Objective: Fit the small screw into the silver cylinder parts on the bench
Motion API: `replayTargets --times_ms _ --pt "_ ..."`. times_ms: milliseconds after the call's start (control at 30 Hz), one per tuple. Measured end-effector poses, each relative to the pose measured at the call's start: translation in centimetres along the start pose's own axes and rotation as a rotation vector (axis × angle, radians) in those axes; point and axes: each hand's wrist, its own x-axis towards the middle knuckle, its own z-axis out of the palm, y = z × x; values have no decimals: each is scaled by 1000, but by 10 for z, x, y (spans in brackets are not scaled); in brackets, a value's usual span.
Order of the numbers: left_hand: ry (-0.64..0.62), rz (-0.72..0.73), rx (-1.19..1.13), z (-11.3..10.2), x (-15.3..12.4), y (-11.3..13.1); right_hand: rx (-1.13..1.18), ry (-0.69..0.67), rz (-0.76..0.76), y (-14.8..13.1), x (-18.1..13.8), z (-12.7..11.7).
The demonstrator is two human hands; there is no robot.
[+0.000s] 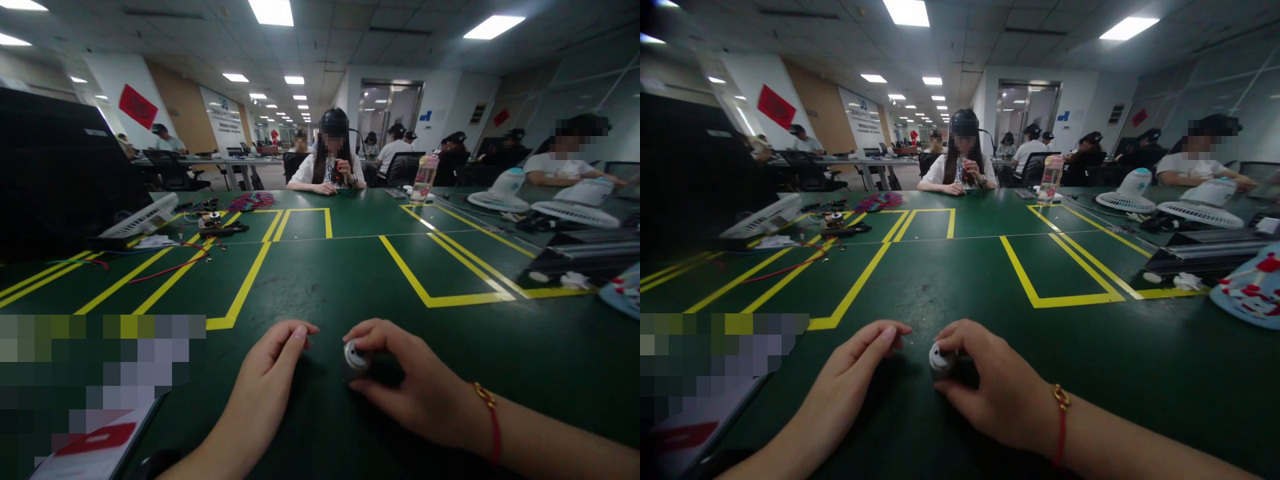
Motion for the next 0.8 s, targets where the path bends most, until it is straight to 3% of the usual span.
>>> replayTargets --times_ms 100,300,467,533,667,800 --pt "-53 52 21 2 -2 1 26 -39 -14 5 -5 3" --pt "-185 330 116 4 -11 5 63 -24 119 5 -7 3" --pt "-269 488 184 2 -18 5 149 -20 82 4 -5 4" --pt "-257 465 136 0 -19 2 411 -3 221 2 -3 3" --pt "-274 441 137 -3 -19 -4 1164 -42 637 -4 1 0" --pt "-368 509 234 -2 -17 0 1472 -132 751 -5 1 -1"
